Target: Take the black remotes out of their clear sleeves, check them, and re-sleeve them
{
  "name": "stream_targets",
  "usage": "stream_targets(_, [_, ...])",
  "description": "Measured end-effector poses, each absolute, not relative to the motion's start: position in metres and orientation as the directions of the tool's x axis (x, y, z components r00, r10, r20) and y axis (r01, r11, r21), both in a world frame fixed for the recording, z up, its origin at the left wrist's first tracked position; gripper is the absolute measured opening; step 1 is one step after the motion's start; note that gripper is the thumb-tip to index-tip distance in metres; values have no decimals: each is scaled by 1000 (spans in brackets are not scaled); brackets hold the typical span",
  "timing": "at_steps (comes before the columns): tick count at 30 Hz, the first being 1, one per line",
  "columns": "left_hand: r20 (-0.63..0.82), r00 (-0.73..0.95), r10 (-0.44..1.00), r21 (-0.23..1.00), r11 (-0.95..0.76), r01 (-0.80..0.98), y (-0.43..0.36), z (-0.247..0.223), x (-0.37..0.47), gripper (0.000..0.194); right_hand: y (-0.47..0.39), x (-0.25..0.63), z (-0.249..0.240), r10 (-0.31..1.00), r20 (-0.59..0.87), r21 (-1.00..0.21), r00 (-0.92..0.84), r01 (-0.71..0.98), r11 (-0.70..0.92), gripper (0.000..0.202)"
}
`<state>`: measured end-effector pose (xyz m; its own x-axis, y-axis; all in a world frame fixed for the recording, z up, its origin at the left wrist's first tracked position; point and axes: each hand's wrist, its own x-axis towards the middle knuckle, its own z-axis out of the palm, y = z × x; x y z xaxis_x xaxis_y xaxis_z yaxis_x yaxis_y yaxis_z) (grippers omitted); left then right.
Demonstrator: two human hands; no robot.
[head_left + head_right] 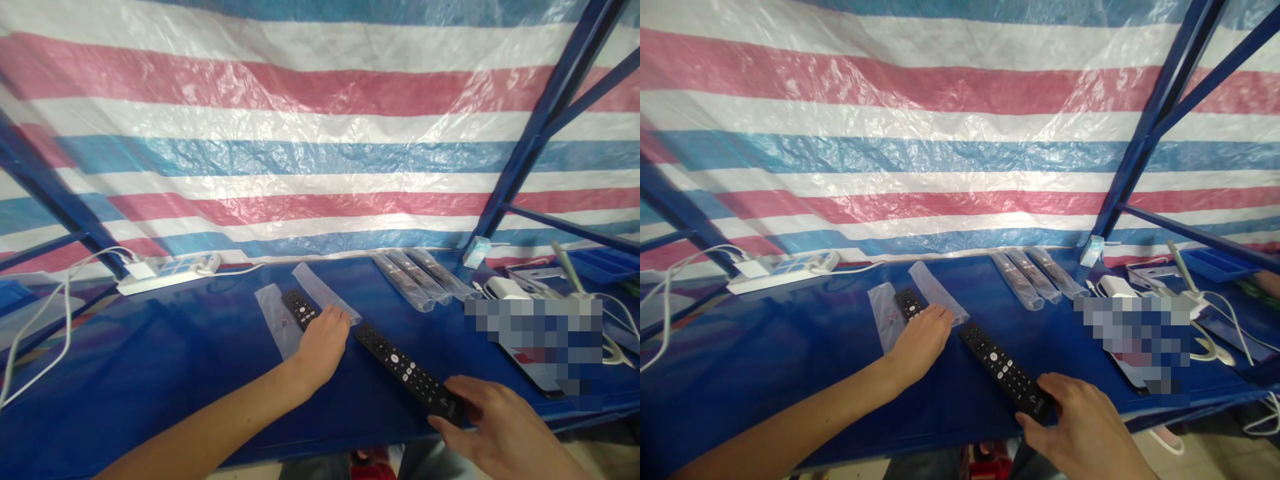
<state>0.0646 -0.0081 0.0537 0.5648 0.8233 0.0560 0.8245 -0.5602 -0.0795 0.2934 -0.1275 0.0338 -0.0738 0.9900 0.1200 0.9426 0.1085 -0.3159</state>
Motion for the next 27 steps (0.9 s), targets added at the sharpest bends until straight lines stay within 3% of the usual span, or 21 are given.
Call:
stream_targets(9, [-1, 677, 736, -73, -675, 734, -16, 49, 66, 27, -114, 269, 34, 997, 69, -294, -27, 955, 46, 21])
stream_targets(19, [37, 723, 690, 93, -722, 685, -18, 41, 66, 26, -77, 233, 28, 993, 119, -313, -22, 948, 58, 21])
stream_targets(24, [92, 701, 707, 105, -707, 700, -15, 33, 61, 27, -69, 247, 24, 968, 113, -448, -224, 858, 251, 25])
stream_targets(27, [138, 703, 698, 153, -716, 681, -15, 32, 58, 25, -68, 258, 23, 957, 120, -482, -264, 827, 289, 16])
